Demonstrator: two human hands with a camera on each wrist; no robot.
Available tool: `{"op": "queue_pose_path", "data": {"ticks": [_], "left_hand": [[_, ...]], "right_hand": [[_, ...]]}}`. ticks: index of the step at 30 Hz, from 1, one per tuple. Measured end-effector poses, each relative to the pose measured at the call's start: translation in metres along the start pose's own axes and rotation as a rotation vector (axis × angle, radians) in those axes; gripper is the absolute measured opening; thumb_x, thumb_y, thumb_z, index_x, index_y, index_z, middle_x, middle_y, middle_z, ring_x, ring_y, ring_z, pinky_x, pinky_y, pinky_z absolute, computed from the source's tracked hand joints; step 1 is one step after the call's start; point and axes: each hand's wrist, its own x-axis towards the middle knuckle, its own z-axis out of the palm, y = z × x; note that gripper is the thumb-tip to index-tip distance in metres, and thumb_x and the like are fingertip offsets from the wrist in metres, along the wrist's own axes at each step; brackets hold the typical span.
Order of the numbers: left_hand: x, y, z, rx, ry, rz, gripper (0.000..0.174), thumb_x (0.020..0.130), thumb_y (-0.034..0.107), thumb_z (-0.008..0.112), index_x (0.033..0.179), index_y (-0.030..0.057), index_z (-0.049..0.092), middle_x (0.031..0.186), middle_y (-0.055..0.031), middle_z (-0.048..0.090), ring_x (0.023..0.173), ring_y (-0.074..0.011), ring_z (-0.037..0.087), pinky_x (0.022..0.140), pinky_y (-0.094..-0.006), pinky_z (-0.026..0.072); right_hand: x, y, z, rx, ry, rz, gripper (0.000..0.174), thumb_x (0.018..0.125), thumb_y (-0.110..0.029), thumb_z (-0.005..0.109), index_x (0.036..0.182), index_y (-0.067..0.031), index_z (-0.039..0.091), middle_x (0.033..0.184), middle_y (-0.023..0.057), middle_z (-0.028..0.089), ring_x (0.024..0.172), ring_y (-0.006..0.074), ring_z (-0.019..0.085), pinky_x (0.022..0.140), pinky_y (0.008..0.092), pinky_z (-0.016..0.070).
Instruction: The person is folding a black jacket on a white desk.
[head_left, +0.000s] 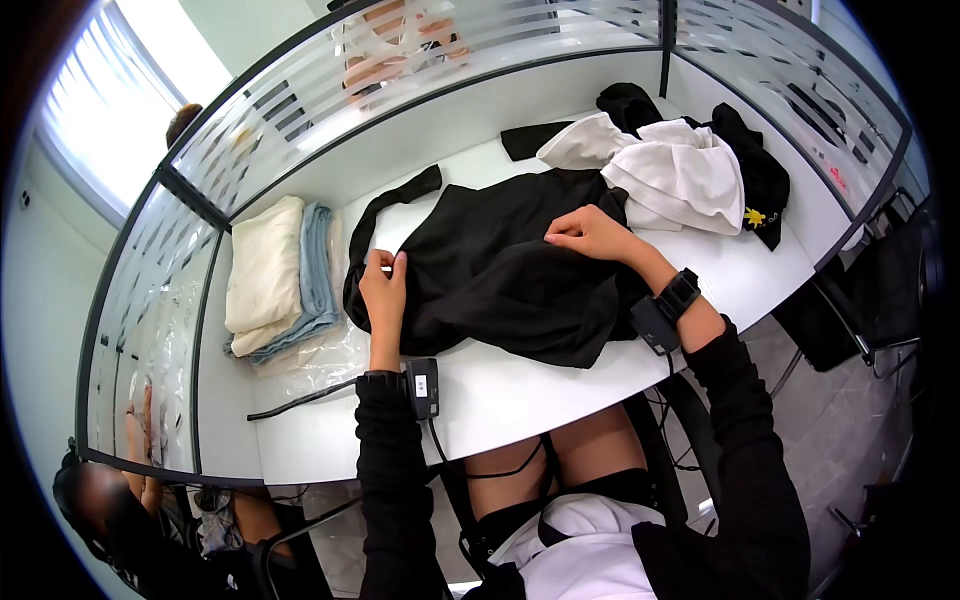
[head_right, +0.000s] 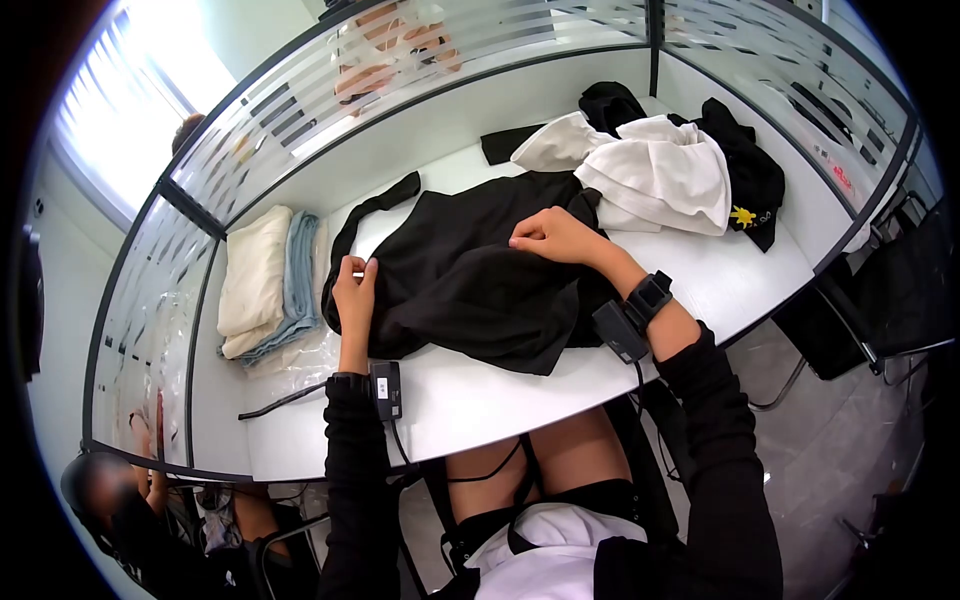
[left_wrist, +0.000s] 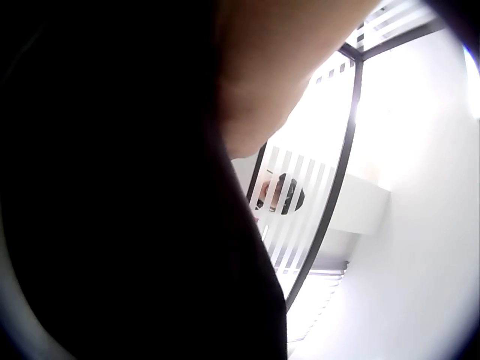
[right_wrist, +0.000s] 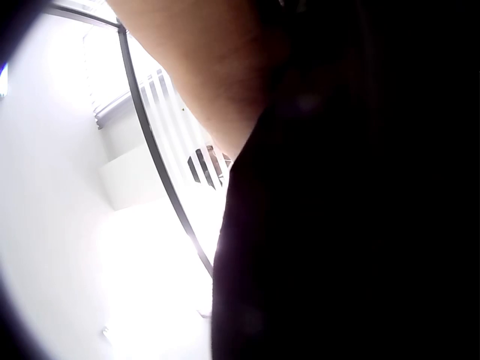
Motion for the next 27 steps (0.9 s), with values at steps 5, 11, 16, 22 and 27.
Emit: {"op": "queue_pose_path", "data": {"ticks": [5,11,16,22,27], "left_hand": [[-0.001,0.004,0.0,0.025,0.0,-0.061,0.024,0.088,0.023,0.056,0.086,0.0007,0.046,0.07,-0.017,0.056,0.061,-0.0316,0.056,0.06,-0.0379,0.043],[0.005,0.001,-0.005,-0.355,-0.143,-0.291,0.017,0.088,0.018,0.056,0.091,0.0032,0.051,0.075,-0.0057,0.056,0.071,-0.0162,0.055,0.067,-0.0284,0.0417],[0.009,0.027,-0.023,-1.298,-0.26,-0.4,0.024,0.089,0.014,0.052,0.11,0.0048,0.05,0.099,-0.003,0.054,0.092,-0.0104,0.051,0.082,-0.0215,0.0391],[-0.032,0.121,0.001,-0.911,-0.68,0.181,0.042,0.085,0.018,0.058,0.122,0.0026,0.044,0.119,-0.0061,0.05,0.109,-0.0165,0.049,0.092,-0.0268,0.0386],[-0.063,0.149,0.011,-0.492,-0.67,0.529,0.041,0.075,0.0,0.06,0.114,0.0035,0.052,0.12,-0.0116,0.052,0.113,-0.0264,0.048,0.096,-0.0337,0.037]], "right_hand": [[0.0,-0.002,-0.001,-0.013,-0.022,0.027,0.02,0.083,-0.02,0.06,0.085,-0.0008,0.064,0.062,0.0068,0.06,0.056,0.0099,0.052,0.057,0.0235,0.0422],[0.0,0.0,-0.002,0.02,-0.013,0.023,0.019,0.083,-0.02,0.061,0.085,-0.0015,0.065,0.066,0.0064,0.062,0.06,0.0096,0.056,0.059,0.0236,0.0435],[0.001,-0.018,-0.005,0.444,0.031,-0.046,0.019,0.087,-0.018,0.056,0.093,-0.0014,0.064,0.075,0.0064,0.064,0.066,0.0106,0.06,0.062,0.0224,0.0473],[-0.002,-0.072,0.028,0.372,-0.133,0.022,0.026,0.082,-0.021,0.065,0.094,0.0007,0.06,0.083,0.0086,0.064,0.074,0.0137,0.062,0.064,0.0254,0.0496],[-0.008,-0.036,0.035,0.443,0.017,-0.069,0.024,0.073,-0.014,0.072,0.092,-0.0034,0.061,0.088,0.0044,0.063,0.084,0.0108,0.058,0.074,0.0262,0.0466]]}}
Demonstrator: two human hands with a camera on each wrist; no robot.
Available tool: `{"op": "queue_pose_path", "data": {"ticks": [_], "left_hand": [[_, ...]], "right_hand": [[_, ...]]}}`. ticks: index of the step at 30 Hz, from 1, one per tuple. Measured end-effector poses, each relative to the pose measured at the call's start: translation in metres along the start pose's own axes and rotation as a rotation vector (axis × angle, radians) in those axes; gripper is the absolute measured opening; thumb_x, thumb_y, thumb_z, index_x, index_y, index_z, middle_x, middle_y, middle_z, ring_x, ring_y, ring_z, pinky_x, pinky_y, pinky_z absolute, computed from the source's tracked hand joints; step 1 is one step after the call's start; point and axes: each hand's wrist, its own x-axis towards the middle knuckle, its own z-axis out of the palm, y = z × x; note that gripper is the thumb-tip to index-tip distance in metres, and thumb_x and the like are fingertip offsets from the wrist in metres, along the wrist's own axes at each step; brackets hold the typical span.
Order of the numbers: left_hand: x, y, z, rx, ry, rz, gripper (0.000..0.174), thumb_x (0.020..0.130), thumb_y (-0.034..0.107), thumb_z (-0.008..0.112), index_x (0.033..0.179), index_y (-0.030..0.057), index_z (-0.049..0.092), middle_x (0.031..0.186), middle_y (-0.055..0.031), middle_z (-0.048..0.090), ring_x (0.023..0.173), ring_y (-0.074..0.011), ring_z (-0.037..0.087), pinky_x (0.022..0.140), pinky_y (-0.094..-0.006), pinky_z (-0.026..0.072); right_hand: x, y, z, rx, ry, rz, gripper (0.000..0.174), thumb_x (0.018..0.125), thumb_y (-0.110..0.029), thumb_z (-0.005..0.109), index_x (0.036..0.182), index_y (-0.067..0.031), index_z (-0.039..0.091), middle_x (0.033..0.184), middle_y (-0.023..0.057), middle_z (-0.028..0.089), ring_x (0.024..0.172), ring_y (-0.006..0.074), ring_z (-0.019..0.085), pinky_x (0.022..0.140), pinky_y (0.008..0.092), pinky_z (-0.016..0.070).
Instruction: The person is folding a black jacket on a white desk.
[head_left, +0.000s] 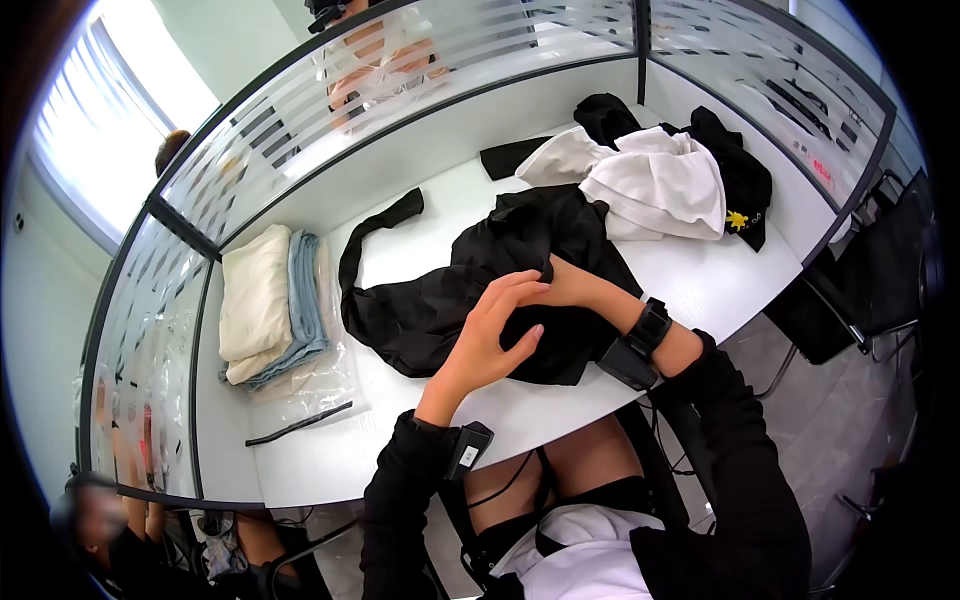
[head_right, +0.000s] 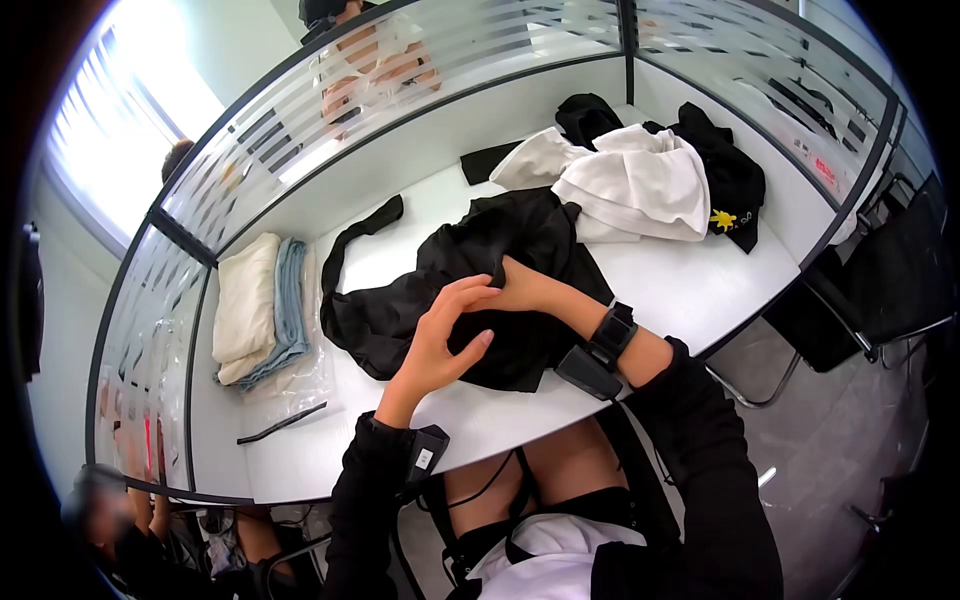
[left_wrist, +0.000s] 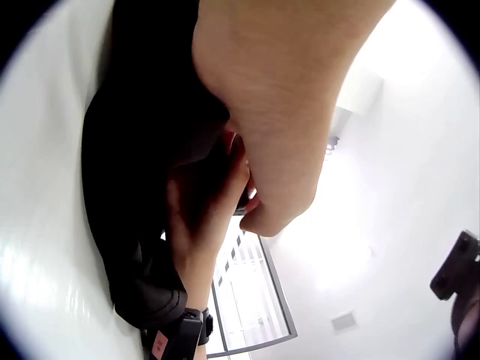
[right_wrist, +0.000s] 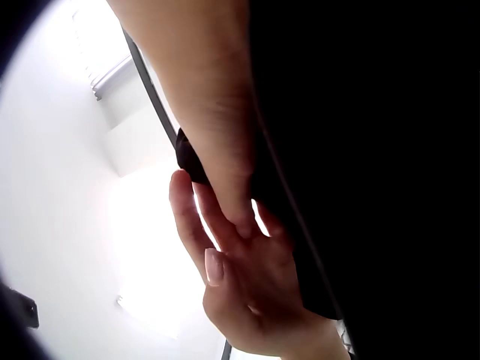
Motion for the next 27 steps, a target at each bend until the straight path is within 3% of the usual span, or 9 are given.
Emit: {"op": "queue_pose_path", "data": {"ticks": [2,3,7,11,13,17,23,26,27], "left_hand": [[-0.001,-0.008,-0.001,0.105,0.049,0.026,0.039,0.075,0.0,0.059,0.113,0.0036,0.052,0.12,-0.0119,0.052,0.114,-0.0298,0.046,0.099,-0.0366,0.0331],[-0.001,-0.012,-0.003,0.113,0.115,0.061,0.035,0.076,-0.003,0.057,0.11,0.0024,0.052,0.119,-0.0128,0.052,0.112,-0.0296,0.048,0.097,-0.0354,0.0353],[-0.003,-0.028,-0.012,0.18,0.421,0.031,0.028,0.078,-0.005,0.052,0.106,0.0011,0.05,0.112,-0.0133,0.053,0.104,-0.026,0.052,0.089,-0.0311,0.0399],[-0.008,-0.047,-0.021,-0.02,0.623,-0.172,0.026,0.083,-0.006,0.045,0.107,0.0019,0.05,0.108,-0.0104,0.054,0.096,-0.0195,0.056,0.082,-0.0284,0.0432],[-0.013,-0.059,-0.025,0.023,0.529,-0.252,0.027,0.086,-0.005,0.042,0.111,0.0017,0.046,0.113,-0.0085,0.052,0.1,-0.0156,0.054,0.085,-0.0266,0.0427],[-0.015,-0.08,-0.017,0.076,0.484,-0.294,0.026,0.083,-0.003,0.048,0.108,0.0031,0.049,0.106,-0.0097,0.055,0.091,-0.0198,0.058,0.075,-0.0291,0.0468],[-0.058,-0.098,-0.002,0.447,0.194,-0.415,0.047,0.083,0.029,0.056,0.126,0.0108,0.046,0.128,-0.0104,0.048,0.12,-0.0244,0.044,0.101,-0.0335,0.0335],[-0.059,-0.098,-0.015,0.074,0.062,-0.583,0.056,0.082,0.034,0.058,0.132,0.0126,0.043,0.135,-0.0113,0.042,0.129,-0.0248,0.033,0.107,-0.0333,0.0236],[-0.057,-0.095,-0.014,0.159,0.066,-0.541,0.056,0.082,0.034,0.058,0.131,0.0125,0.043,0.135,-0.011,0.042,0.129,-0.0247,0.034,0.107,-0.0334,0.0243]], "right_hand": [[-0.001,0.005,0.008,0.106,0.174,0.059,0.026,0.075,-0.015,0.071,0.095,-0.0025,0.06,0.093,0.004,0.062,0.09,0.0099,0.056,0.078,0.0259,0.0451],[0.002,-0.001,0.009,0.181,0.117,0.001,0.025,0.08,-0.016,0.067,0.098,-0.0014,0.06,0.095,0.0028,0.062,0.092,0.0097,0.054,0.08,0.0251,0.0438],[0.007,0.0,0.007,0.437,0.23,0.221,0.022,0.087,-0.016,0.058,0.103,-0.0017,0.06,0.097,0.0015,0.062,0.09,0.0096,0.056,0.08,0.0249,0.0446],[0.008,-0.005,0.005,0.861,0.201,0.156,0.018,0.089,-0.012,0.053,0.103,-0.0025,0.057,0.099,0.0033,0.061,0.091,0.0129,0.058,0.083,0.0277,0.047],[0.005,-0.009,0.001,0.916,0.184,0.203,0.015,0.089,-0.013,0.053,0.101,-0.0048,0.056,0.097,0.0022,0.06,0.089,0.0127,0.058,0.082,0.0272,0.047],[0.005,-0.012,0.004,0.798,0.164,0.276,0.021,0.087,-0.02,0.058,0.104,-0.0082,0.055,0.095,-0.0009,0.058,0.087,0.0107,0.057,0.077,0.0258,0.0475],[0.003,-0.015,0.002,0.64,0.121,0.232,0.032,0.085,-0.024,0.062,0.11,-0.0067,0.052,0.099,0.0001,0.058,0.086,0.0108,0.058,0.073,0.0272,0.0503],[0.005,-0.014,-0.002,0.506,0.188,0.275,0.032,0.086,-0.029,0.061,0.107,-0.0063,0.056,0.096,-0.0003,0.06,0.084,0.0094,0.058,0.068,0.0254,0.0494],[0.006,-0.018,-0.001,0.465,0.218,0.294,0.031,0.086,-0.03,0.061,0.106,-0.0063,0.057,0.095,-0.0005,0.06,0.083,0.009,0.057,0.067,0.025,0.049]]}}
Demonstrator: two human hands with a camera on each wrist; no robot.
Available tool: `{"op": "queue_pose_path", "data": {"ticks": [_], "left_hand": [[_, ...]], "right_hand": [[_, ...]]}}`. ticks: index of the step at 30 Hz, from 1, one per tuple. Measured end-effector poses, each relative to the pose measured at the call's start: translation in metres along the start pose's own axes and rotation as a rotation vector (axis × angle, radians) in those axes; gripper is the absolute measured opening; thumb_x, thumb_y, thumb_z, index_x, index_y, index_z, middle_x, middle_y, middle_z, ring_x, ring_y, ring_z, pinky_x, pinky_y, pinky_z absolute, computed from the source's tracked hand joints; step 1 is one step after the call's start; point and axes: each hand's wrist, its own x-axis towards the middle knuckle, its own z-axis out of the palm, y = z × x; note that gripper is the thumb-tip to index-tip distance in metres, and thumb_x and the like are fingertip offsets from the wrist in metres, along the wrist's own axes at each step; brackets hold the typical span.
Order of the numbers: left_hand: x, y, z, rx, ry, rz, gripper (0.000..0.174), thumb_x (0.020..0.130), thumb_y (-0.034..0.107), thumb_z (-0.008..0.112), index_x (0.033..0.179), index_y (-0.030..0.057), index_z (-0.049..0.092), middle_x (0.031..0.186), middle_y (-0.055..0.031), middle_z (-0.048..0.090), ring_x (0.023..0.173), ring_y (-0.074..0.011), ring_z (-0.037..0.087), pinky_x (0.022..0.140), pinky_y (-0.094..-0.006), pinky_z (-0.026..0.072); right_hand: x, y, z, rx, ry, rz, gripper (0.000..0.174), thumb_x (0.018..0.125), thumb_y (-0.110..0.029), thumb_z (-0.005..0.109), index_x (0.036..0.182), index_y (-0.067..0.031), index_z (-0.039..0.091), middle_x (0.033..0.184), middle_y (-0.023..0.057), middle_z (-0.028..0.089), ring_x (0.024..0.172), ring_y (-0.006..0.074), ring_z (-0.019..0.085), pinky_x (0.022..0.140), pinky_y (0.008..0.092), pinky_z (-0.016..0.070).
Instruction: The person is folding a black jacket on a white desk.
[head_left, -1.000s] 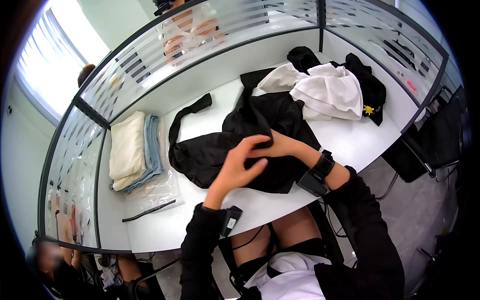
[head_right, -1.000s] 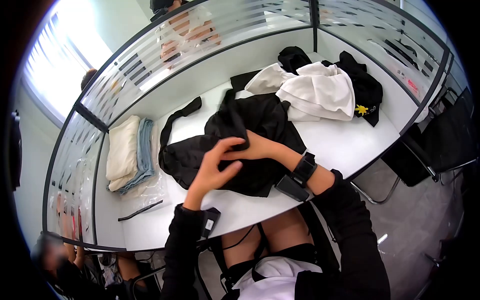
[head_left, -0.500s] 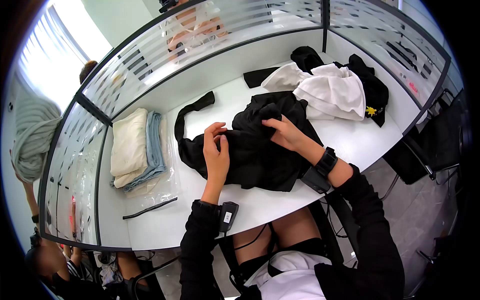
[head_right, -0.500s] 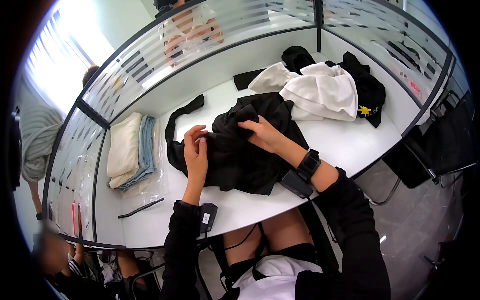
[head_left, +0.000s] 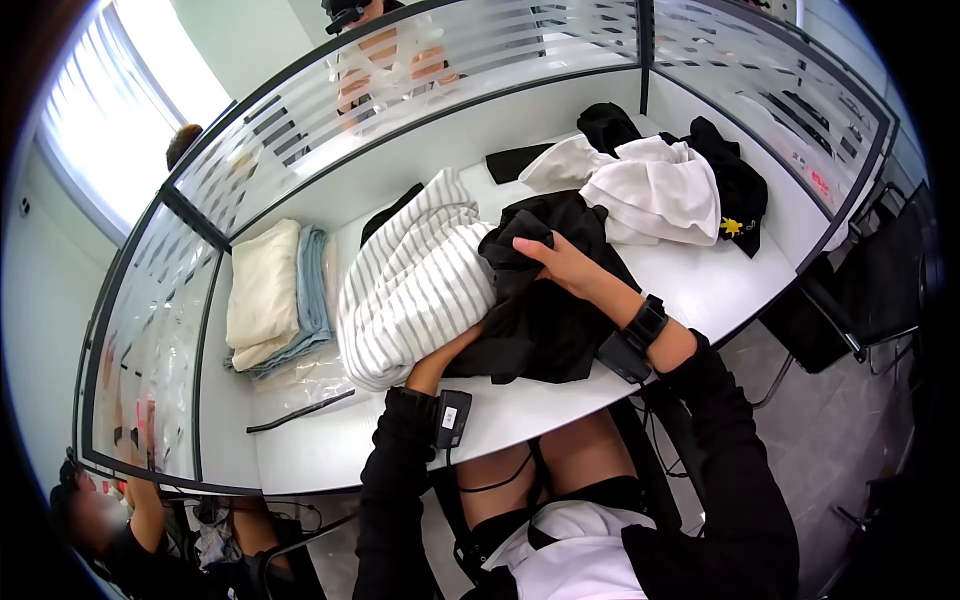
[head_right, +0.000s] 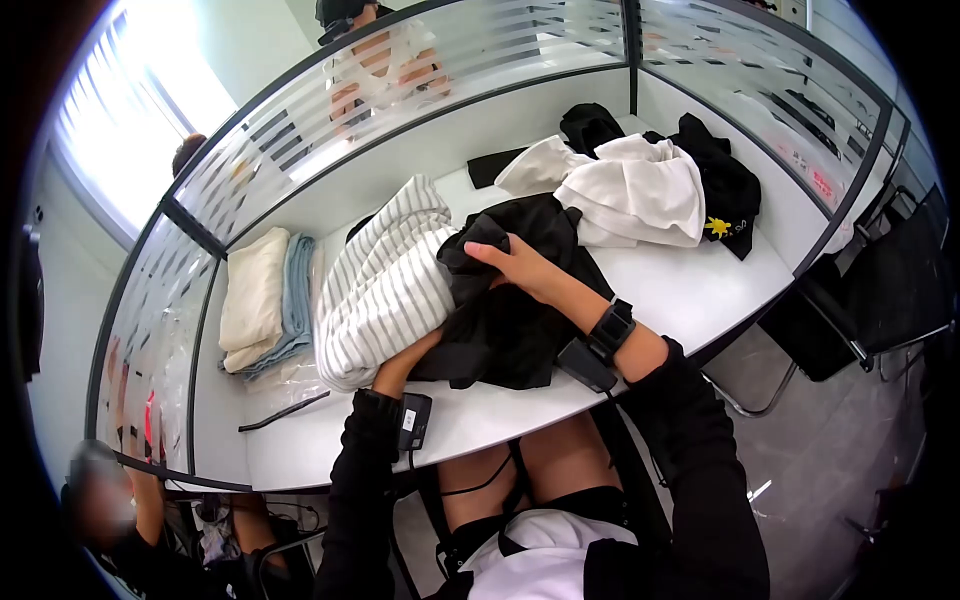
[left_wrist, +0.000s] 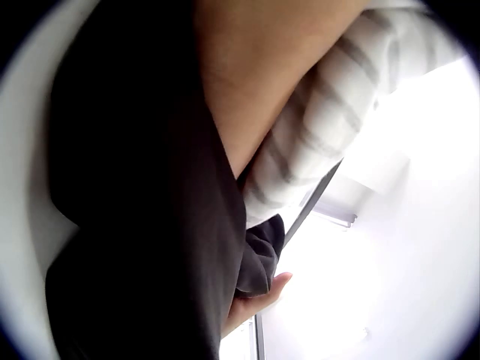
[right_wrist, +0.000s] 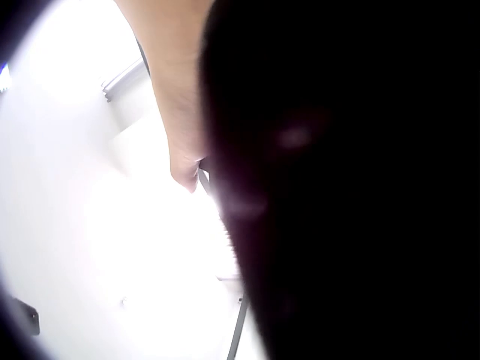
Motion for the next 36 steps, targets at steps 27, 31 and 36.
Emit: {"op": "queue_pose_path", "data": {"ticks": [27,31,36], "left_hand": [[0.024,0.011,0.009,0.298,0.002,0.152,0.05,0.085,0.027,0.054,0.128,0.0043,0.044,0.131,-0.019,0.044,0.124,-0.032,0.038,0.104,-0.0368,0.0268],[0.031,-0.003,0.017,0.085,-0.005,0.298,0.036,0.087,0.021,0.052,0.118,0.0045,0.046,0.122,-0.0143,0.049,0.119,-0.0291,0.042,0.102,-0.0348,0.0285],[0.025,0.026,0.001,0.025,0.079,0.251,0.026,0.084,0.009,0.055,0.11,0.0042,0.051,0.109,-0.0136,0.054,0.106,-0.0306,0.051,0.093,-0.0338,0.0374]], "right_hand": [[0.031,0.001,0.042,-1.461,-0.05,-0.697,0.034,0.063,-0.015,0.066,0.096,-0.0099,0.06,0.082,0.0103,0.062,0.083,0.0289,0.061,0.072,0.0368,0.0488],[0.044,-0.008,0.006,-1.27,-0.04,-0.53,0.025,0.068,-0.025,0.062,0.088,-0.0091,0.062,0.08,0.0148,0.063,0.077,0.0352,0.06,0.067,0.0372,0.0486],[0.057,0.0,-0.067,0.144,0.125,-0.106,0.027,0.088,-0.019,0.05,0.105,-0.0005,0.059,0.106,0.01,0.062,0.092,0.022,0.062,0.079,0.0318,0.0501]]}}
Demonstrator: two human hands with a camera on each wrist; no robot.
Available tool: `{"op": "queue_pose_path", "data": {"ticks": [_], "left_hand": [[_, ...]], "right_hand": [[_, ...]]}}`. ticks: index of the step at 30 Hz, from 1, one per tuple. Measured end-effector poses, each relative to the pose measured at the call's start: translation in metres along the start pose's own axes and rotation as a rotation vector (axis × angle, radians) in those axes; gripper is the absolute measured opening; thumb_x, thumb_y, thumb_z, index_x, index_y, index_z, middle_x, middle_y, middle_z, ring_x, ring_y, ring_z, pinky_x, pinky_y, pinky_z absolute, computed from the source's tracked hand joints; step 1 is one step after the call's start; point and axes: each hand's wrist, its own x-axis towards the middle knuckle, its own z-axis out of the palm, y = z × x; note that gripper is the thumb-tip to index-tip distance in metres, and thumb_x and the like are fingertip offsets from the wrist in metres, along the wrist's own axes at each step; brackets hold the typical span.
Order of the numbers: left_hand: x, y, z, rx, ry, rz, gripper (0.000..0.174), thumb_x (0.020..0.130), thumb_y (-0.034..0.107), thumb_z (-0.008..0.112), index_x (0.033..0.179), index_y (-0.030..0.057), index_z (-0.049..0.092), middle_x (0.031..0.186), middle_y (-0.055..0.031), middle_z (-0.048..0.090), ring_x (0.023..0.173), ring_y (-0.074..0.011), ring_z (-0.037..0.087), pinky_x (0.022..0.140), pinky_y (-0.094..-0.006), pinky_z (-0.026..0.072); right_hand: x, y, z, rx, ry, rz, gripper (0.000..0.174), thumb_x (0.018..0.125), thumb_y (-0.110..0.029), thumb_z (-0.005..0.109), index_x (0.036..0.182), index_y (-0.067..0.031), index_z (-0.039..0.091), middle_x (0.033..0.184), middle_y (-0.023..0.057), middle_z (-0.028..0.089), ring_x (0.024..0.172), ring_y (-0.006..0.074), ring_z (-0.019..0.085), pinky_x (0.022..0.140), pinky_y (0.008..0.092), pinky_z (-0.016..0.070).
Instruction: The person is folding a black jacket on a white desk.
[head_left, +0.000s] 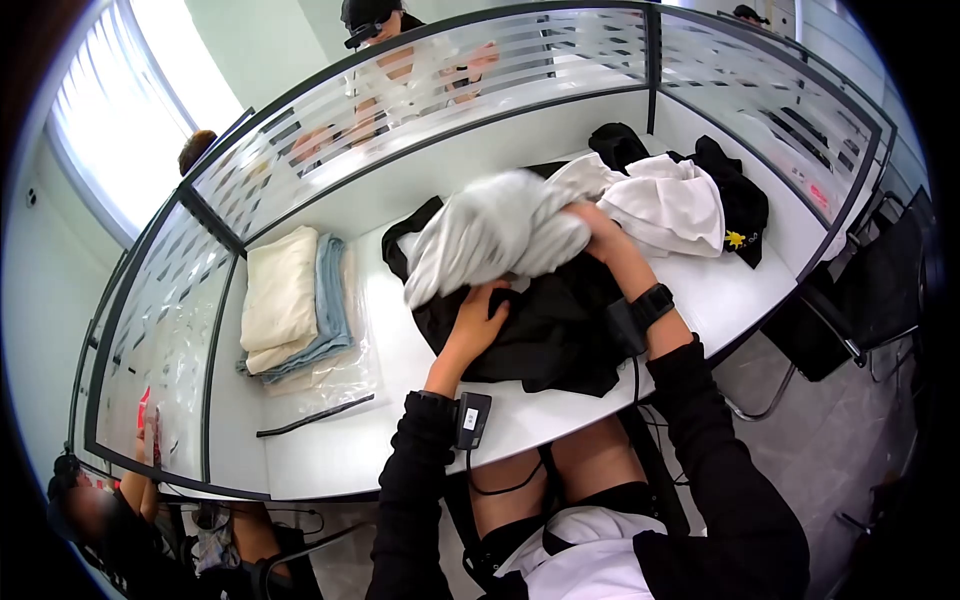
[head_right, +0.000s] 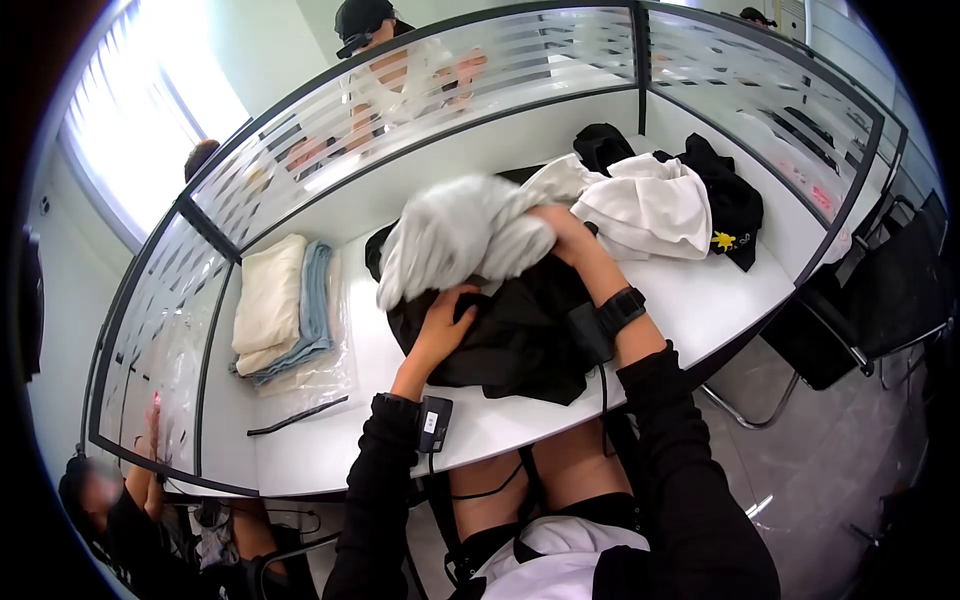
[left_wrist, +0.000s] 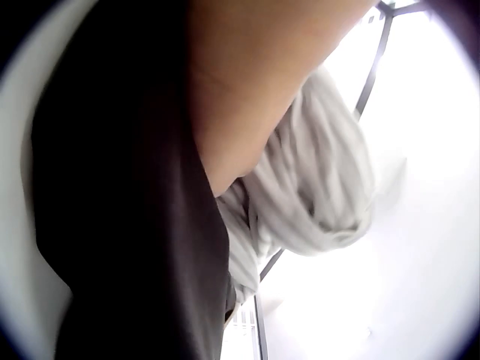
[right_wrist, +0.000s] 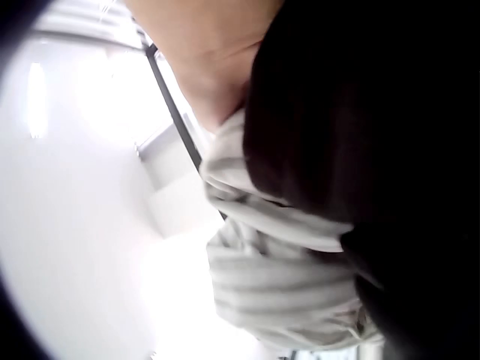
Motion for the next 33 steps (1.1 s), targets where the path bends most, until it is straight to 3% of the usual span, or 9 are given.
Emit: {"op": "queue_pose_path", "data": {"ticks": [4,8,14,18,22,24,28,30,33], "left_hand": [[0.003,0.005,-0.007,-0.066,-0.006,0.049,0.023,0.083,0.008,0.055,0.104,0.0005,0.051,0.105,-0.0149,0.054,0.1,-0.0335,0.053,0.087,-0.0351,0.0417],[0.003,0.003,-0.008,-0.035,-0.034,0.093,0.022,0.083,0.008,0.056,0.104,0.0009,0.051,0.104,-0.0145,0.053,0.1,-0.032,0.052,0.088,-0.0343,0.041],[0.0,-0.002,-0.005,0.115,0.002,0.124,0.034,0.079,0.018,0.063,0.109,0.0043,0.052,0.116,-0.0121,0.049,0.109,-0.0301,0.047,0.095,-0.0377,0.0355],[-0.003,0.001,-0.008,0.257,-0.111,0.176,0.035,0.075,0.024,0.068,0.104,0.0075,0.056,0.129,-0.0109,0.042,0.12,-0.0294,0.04,0.102,-0.0402,0.0264],[-0.004,0.012,-0.015,0.14,-0.248,0.153,0.025,0.074,0.019,0.068,0.09,0.0052,0.056,0.136,-0.0114,0.038,0.121,-0.0282,0.04,0.102,-0.0366,0.0273],[-0.001,0.012,-0.016,-0.101,-0.346,0.079,0.024,0.072,0.013,0.067,0.088,0.0038,0.053,0.135,-0.0108,0.04,0.117,-0.0284,0.044,0.099,-0.0353,0.0312],[0.003,0.01,-0.016,-0.554,-0.236,-0.047,0.017,0.081,0.004,0.056,0.097,0.003,0.049,0.135,-0.0102,0.039,0.115,-0.0227,0.048,0.094,-0.0344,0.0386],[0.004,0.015,-0.013,-0.869,-0.153,-0.095,0.041,0.08,-0.006,0.049,0.118,0.0052,0.037,0.139,-0.0083,0.031,0.12,-0.0208,0.043,0.097,-0.0315,0.0368],[0.0,0.029,-0.014,-0.696,-0.178,-0.034,0.079,0.071,-0.013,0.051,0.14,0.0079,0.018,0.143,-0.0085,0.023,0.124,-0.0232,0.039,0.101,-0.0348,0.0335]], "right_hand": [[-0.001,-0.011,-0.025,0.827,0.32,-0.452,0.034,0.091,-0.025,0.042,0.113,-0.0002,0.051,0.11,0.0146,0.058,0.1,0.0275,0.059,0.081,0.0397,0.0535],[-0.011,-0.008,-0.049,0.801,0.313,-0.272,0.047,0.091,-0.039,0.047,0.115,0.0007,0.048,0.114,0.0174,0.055,0.098,0.03,0.059,0.08,0.0337,0.052],[-0.013,-0.006,-0.014,-0.391,0.064,0.012,0.035,0.082,-0.033,0.063,0.102,-0.0038,0.059,0.099,0.0061,0.064,0.088,0.0158,0.06,0.075,0.0268,0.0479],[-0.033,-0.002,0.033,-1.222,-0.358,-0.333,0.033,0.077,-0.027,0.069,0.101,-0.0052,0.062,0.102,0.0078,0.062,0.095,0.0198,0.057,0.084,0.0302,0.0448],[-0.039,-0.005,0.044,-0.936,-0.543,-0.375,0.034,0.07,-0.009,0.069,0.103,-0.0039,0.06,0.104,0.0072,0.06,0.099,0.019,0.056,0.09,0.0302,0.0423],[-0.038,-0.008,0.048,-0.5,-0.465,-0.158,0.036,0.068,0.009,0.055,0.103,0.0005,0.057,0.103,0.007,0.058,0.098,0.0146,0.056,0.087,0.0262,0.0434],[-0.049,-0.026,0.051,-0.084,-0.423,-0.148,0.038,0.063,0.007,0.052,0.099,-0.0032,0.053,0.099,0.0065,0.057,0.098,0.014,0.054,0.088,0.0251,0.0408],[-0.052,-0.026,0.05,0.013,-0.528,-0.169,0.037,0.062,0.006,0.052,0.097,-0.0048,0.051,0.093,0.0057,0.056,0.096,0.0135,0.051,0.087,0.0251,0.0385],[-0.059,-0.024,0.056,-0.035,-0.714,-0.13,0.033,0.066,0.003,0.057,0.099,-0.0043,0.052,0.092,0.0058,0.056,0.095,0.0143,0.052,0.086,0.0258,0.0384]]}}
